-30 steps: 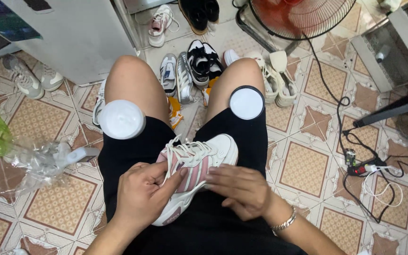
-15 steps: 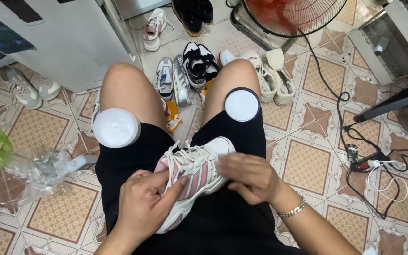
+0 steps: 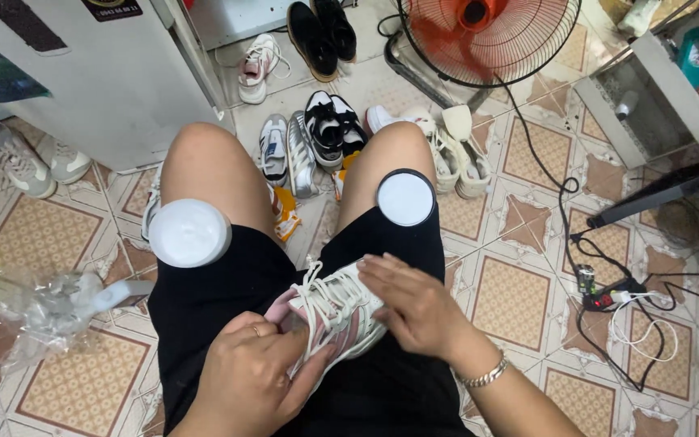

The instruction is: Cleaning a pair of white sneakers using cream and a cloth.

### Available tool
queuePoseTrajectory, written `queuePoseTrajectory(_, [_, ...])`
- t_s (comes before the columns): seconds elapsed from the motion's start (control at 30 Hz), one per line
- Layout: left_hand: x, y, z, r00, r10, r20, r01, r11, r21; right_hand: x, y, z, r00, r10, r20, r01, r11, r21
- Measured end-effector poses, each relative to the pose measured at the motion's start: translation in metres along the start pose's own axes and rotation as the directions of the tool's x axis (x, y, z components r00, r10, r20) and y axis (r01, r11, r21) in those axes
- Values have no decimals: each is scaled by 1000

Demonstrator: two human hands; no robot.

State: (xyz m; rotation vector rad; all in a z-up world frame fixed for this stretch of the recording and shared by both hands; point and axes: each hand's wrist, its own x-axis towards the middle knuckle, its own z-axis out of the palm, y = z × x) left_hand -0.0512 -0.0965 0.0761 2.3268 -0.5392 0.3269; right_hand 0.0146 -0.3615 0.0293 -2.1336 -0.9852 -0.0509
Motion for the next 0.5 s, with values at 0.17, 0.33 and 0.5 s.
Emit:
queuePoseTrajectory(0.17, [-4, -4, 0, 999, -16, 48, 15, 1000, 10, -38, 48, 8, 999, -41, -34, 45, 991, 124])
queuePoseTrajectory(0.33, [1, 5, 0, 992, 116, 45, -115, 993, -25, 11, -2, 1, 998, 43, 47, -44, 999, 8])
queuePoseTrajectory(0.5, [-8, -11, 0, 996, 61, 64, -61, 998, -5, -15, 42, 1, 997, -47, 65, 39, 993, 114])
